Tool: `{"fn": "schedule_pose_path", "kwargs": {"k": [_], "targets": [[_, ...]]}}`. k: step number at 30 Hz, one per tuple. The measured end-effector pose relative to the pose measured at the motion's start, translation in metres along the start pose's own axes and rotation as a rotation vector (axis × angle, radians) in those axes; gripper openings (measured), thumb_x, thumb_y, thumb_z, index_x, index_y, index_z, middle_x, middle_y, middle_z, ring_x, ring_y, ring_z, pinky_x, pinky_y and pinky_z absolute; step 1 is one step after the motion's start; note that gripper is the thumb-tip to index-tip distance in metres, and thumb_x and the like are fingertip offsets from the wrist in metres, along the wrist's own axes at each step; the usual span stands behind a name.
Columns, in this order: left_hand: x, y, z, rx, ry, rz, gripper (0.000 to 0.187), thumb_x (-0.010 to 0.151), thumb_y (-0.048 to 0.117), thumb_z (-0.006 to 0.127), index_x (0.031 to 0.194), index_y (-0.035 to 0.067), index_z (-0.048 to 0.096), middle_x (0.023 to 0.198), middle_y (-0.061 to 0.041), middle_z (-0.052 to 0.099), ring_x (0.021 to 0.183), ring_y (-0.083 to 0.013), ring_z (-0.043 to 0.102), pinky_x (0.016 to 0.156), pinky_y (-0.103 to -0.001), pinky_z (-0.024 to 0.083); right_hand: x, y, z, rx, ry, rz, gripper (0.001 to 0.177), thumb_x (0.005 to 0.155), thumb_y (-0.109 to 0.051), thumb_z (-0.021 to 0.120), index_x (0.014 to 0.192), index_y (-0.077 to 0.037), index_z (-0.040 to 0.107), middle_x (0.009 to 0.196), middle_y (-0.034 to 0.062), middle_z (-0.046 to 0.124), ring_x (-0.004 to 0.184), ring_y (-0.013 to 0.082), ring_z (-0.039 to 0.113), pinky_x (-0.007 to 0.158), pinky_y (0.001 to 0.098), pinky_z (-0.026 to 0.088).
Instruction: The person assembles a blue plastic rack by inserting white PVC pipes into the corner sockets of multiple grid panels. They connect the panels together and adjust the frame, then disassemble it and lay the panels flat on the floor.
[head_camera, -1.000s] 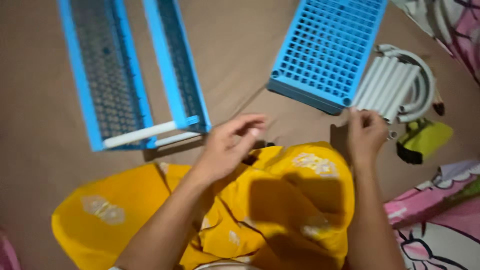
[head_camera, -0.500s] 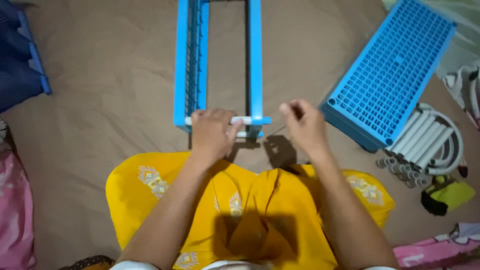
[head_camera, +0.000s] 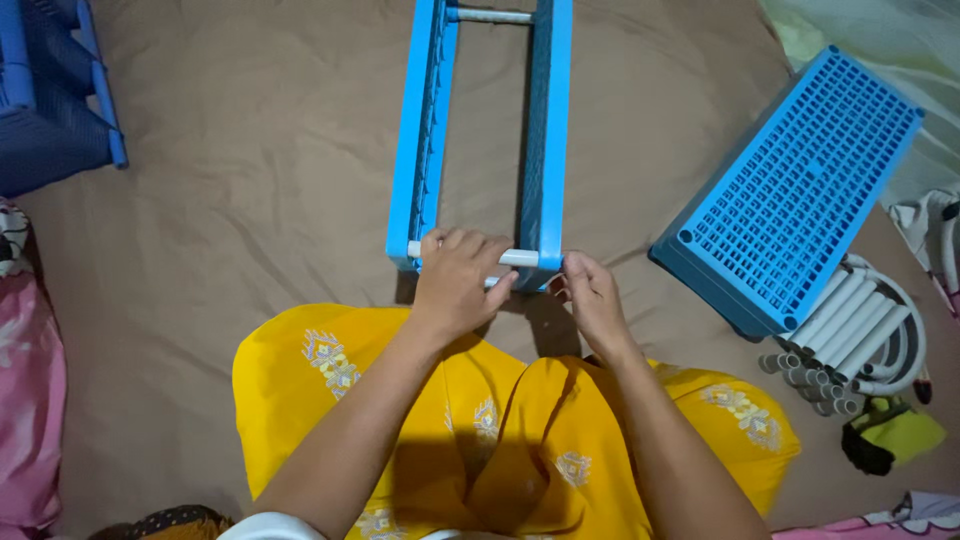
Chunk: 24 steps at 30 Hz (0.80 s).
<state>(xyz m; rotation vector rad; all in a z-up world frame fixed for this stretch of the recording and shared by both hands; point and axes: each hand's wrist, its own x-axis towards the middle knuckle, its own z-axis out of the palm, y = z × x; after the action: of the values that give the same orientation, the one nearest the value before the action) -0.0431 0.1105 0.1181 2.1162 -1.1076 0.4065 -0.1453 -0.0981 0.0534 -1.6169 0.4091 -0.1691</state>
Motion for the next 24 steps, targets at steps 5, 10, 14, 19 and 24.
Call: {"fn": "schedule_pose_path", "kwargs": {"k": [5, 10, 14, 19, 24], "targets": [[-0.034, -0.024, -0.012, 0.024, 0.317, -0.151, 0.027, 0.085, 0.014, 0.081, 0.107, 0.011, 0.066, 0.11, -0.011, 0.067, 0.107, -0.0275, 0.062, 0.093, -0.045, 0.042, 0.003, 0.01, -0.009, -0.077, 0.031, -0.022, 0.043, 0.109, -0.041, 0.048, 0.1, -0.003, 0.067, 0.079, 0.0033, 0.067, 0.071, 0.0101, 0.061, 0.065, 0.0258, 0.051], [-0.05, -0.086, 0.01, -0.639, 0.396, -0.687, 0.048, 0.107, 0.034, 0.055, 0.141, 0.0, 0.054, 0.135, -0.014, 0.061, 0.127, -0.0239, 0.057, 0.114, -0.042, 0.042, 0.006, 0.016, -0.008, -0.006, -0.011, -0.031, 0.044, 0.111, -0.04, 0.045, 0.103, -0.002, 0.066, 0.082, 0.0046, 0.069, 0.074, 0.0112, 0.064, 0.067, 0.0275, 0.053], [-0.06, -0.099, 0.033, -1.051, 0.346, -0.887, 0.064, 0.109, 0.046, 0.04, 0.149, -0.003, 0.051, 0.146, -0.014, 0.056, 0.137, -0.0238, 0.048, 0.119, -0.038, 0.034, 0.004, 0.007, -0.004, 0.067, -0.029, -0.037, 0.044, 0.112, -0.039, 0.042, 0.109, -0.001, 0.064, 0.088, 0.0074, 0.07, 0.078, 0.0134, 0.067, 0.073, 0.029, 0.056], [-0.066, -0.089, 0.035, -0.898, 0.258, -0.59, 0.065, 0.113, 0.047, 0.033, 0.157, 0.0, 0.04, 0.159, -0.016, 0.044, 0.151, -0.0257, 0.039, 0.126, -0.037, 0.026, 0.0, -0.003, -0.008, 0.07, 0.05, 0.02, 0.048, 0.112, -0.041, 0.037, 0.114, 0.001, 0.061, 0.093, 0.0109, 0.069, 0.082, 0.0167, 0.069, 0.077, 0.032, 0.059], [-0.066, -0.088, 0.04, -0.718, 0.207, -0.603, 0.062, 0.112, 0.044, 0.036, 0.155, 0.0, 0.042, 0.161, -0.019, 0.043, 0.153, -0.0299, 0.038, 0.127, -0.04, 0.027, 0.002, 0.002, -0.016, 0.251, 0.114, 0.078, 0.045, 0.112, -0.041, 0.04, 0.114, 0.001, 0.055, 0.094, 0.0125, 0.065, 0.083, 0.0217, 0.067, 0.08, 0.0363, 0.058]]}}
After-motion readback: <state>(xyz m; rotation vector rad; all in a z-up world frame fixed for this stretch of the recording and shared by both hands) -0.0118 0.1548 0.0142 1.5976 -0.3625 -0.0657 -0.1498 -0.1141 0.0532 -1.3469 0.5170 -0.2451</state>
